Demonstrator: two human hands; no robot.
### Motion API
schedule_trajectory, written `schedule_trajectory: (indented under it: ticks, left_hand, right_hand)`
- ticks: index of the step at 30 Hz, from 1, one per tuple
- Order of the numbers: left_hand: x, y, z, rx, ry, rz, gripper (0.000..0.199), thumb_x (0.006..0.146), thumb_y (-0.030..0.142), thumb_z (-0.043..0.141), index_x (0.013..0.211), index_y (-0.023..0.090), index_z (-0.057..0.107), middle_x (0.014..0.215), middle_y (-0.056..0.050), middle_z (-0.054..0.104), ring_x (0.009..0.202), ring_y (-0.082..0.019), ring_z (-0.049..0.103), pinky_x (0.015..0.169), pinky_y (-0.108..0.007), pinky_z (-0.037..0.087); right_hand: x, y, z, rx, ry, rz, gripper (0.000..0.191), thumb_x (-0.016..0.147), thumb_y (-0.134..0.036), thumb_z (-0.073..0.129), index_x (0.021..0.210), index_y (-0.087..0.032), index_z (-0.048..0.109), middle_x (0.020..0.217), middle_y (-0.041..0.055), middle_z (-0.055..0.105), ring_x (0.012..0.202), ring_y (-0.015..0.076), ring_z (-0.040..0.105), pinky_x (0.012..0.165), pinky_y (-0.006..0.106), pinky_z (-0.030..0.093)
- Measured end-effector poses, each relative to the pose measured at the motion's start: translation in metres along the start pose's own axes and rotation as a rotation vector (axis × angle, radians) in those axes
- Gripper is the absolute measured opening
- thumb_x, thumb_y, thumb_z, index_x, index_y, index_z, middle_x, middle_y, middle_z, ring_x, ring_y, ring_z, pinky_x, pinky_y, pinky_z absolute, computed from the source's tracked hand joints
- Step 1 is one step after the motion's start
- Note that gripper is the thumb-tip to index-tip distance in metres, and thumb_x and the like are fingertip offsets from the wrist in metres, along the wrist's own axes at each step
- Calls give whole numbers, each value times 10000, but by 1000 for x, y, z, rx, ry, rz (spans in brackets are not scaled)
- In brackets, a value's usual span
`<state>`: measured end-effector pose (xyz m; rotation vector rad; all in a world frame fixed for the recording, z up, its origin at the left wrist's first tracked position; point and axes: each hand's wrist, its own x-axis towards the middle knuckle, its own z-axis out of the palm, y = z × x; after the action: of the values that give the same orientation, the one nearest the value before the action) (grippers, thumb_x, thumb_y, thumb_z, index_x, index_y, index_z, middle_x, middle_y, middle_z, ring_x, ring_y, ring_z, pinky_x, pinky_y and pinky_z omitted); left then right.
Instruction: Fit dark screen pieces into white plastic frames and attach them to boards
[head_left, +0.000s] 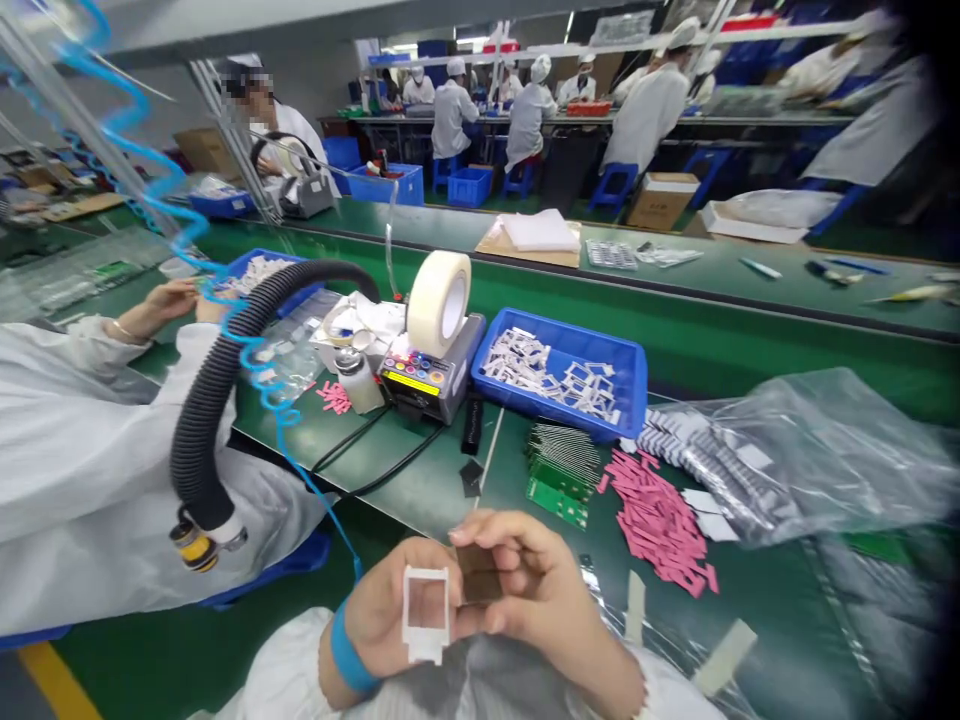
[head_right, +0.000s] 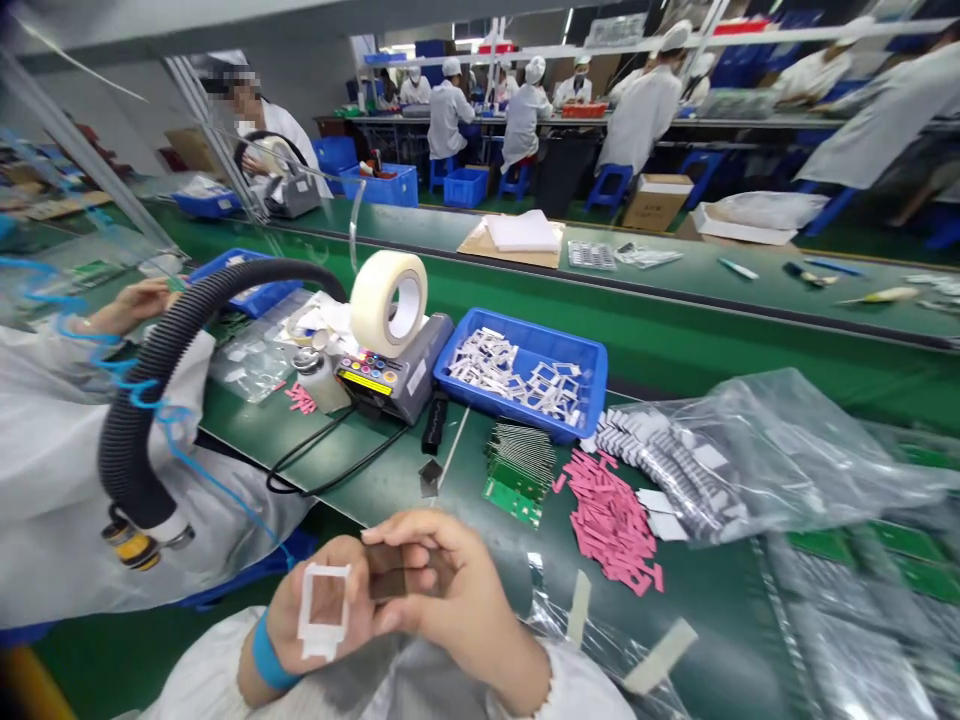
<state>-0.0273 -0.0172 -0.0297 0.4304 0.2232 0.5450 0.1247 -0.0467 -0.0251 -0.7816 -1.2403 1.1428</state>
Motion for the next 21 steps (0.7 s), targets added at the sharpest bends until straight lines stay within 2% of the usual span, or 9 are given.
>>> schedule_trajectory:
  ticks: [3,7,11,14,17,21]
  left_hand:
    - [1,1,4,13,-6,20,355,629,530,721,713,185,729,933,-119,677,1071,-318,564,868,-442,455]
    - [0,5,10,79,-5,53,359,640,546,705,733,200,732,1033,-115,629,1078,-319,542,905,-473,431]
    - [-4,13,11,345,-12,114,347,646,527,717,774,206,749,1088,-108,553,1024,-268,530,916,-412,398]
    - [-7,17,9,552,-50,161,384,644,546,712,847,223,754,1105,-106,519,1031,-254,502,934,-387,363]
    - [-9,18,7,641,-66,164,390,659,561,691,886,249,750,1105,-99,514,1070,-263,478,971,-395,321]
    - [-10,17,7,662,-82,165,384,671,558,682,898,256,747,1099,-104,517,1086,-284,483,980,-423,310]
  right_hand:
    - [-4,5,2,103,5,20,374,725,-475,709,993,-260,561,1018,78,677,980,201,639,812,364,538]
    - [-2,-5,-5,-101,24,0,390,766,-486,667,1053,-260,529,1136,101,613,1049,228,584,835,406,512]
    - [4,-27,-10,-593,85,-175,25,880,-255,553,871,-232,558,790,13,566,816,172,554,842,400,449]
    - [7,-37,-9,-868,81,-264,98,855,-135,541,811,-221,553,721,-12,518,733,156,517,879,431,376]
    - [7,-39,-7,-937,91,-279,106,836,-119,555,809,-220,540,722,-16,524,734,157,516,893,439,345]
    - [6,-39,-7,-906,60,-254,111,829,-113,553,793,-215,528,719,-14,526,744,159,507,849,408,368]
